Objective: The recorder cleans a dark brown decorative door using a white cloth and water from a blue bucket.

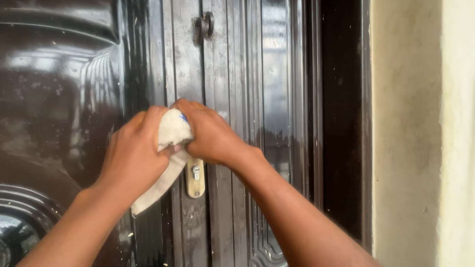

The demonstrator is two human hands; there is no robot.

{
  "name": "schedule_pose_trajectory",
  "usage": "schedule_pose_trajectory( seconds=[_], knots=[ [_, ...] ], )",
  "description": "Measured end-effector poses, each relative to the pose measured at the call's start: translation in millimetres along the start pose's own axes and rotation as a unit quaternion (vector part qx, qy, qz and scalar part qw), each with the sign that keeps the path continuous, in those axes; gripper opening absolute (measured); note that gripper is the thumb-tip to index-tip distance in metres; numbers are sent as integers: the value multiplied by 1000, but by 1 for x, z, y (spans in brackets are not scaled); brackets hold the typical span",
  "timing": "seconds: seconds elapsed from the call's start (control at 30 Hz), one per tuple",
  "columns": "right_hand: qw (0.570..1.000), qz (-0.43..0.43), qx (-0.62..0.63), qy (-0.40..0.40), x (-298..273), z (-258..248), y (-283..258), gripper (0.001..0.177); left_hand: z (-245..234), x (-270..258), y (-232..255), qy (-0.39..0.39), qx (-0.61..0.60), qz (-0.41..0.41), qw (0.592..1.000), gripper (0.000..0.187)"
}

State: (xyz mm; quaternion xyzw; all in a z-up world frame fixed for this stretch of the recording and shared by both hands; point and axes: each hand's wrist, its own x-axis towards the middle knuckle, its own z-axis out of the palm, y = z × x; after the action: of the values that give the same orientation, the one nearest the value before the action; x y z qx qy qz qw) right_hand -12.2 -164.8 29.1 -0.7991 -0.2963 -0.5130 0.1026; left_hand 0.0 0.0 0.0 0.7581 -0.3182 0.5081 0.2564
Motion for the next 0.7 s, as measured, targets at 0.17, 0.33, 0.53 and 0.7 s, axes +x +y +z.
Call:
schedule_pose_trajectory(
  seconds=[0.17,0.33,0.53,0.7],
  knots=[
    [982,75,141,-100,8,2,9,63,-11,9,1,-89,-43,-91,991,55],
    [928,125,320,-142,9,11,23,92,-22,15,5,-158,-79,-176,968,48],
    [942,126,294,-100,5,18,2,96,-24,7,-4,-144,-140,-189,961,45],
    [989,73,51,-118,11,23,-21,85,-13,-15,-27,-70,-265,-216,937,48]
  ],
)
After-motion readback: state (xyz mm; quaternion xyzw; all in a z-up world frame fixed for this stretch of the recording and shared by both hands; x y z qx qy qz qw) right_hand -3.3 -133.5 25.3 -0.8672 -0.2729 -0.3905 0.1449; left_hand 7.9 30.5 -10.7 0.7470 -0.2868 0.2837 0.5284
